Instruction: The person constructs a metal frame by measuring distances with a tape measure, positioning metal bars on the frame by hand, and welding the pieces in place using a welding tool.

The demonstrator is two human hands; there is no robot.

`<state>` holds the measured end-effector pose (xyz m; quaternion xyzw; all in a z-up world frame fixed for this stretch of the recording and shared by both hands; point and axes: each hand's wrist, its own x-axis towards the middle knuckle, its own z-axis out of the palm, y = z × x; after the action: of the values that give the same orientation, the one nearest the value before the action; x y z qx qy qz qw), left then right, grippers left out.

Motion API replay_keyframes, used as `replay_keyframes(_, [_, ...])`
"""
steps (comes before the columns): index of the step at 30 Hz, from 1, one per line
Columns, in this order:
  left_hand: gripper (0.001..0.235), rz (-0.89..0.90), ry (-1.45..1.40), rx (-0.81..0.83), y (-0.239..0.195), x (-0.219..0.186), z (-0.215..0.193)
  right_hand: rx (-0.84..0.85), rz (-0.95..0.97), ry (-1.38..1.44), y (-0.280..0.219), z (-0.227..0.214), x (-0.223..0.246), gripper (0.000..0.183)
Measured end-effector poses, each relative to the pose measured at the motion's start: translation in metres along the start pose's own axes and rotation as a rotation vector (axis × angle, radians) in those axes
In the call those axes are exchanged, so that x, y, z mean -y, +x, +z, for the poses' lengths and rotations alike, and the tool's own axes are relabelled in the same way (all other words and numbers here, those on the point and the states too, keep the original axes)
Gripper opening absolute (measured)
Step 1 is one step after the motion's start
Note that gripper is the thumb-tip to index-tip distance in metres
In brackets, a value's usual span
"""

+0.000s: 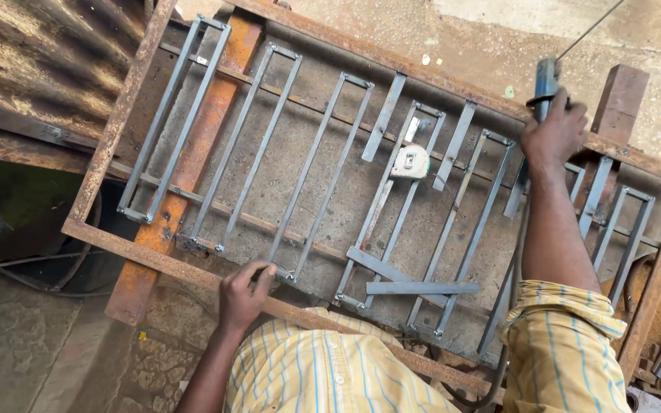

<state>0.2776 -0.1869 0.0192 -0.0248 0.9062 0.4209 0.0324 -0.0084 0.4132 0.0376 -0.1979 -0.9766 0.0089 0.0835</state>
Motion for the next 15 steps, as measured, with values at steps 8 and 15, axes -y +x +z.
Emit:
replay_keyframes(8, [0.022,0.491,0.024,0.137,0.040,-0.093,0.038,0.423,-0.696,0.382,-0.085,-0.056,0.125,0.075])
replay_keyframes(15, [0.027,0.687,0.121,0.446,0.048,-0.105,0.106,0.480,-0.730,-0.017,-0.123,-0.011,0.156,0.080])
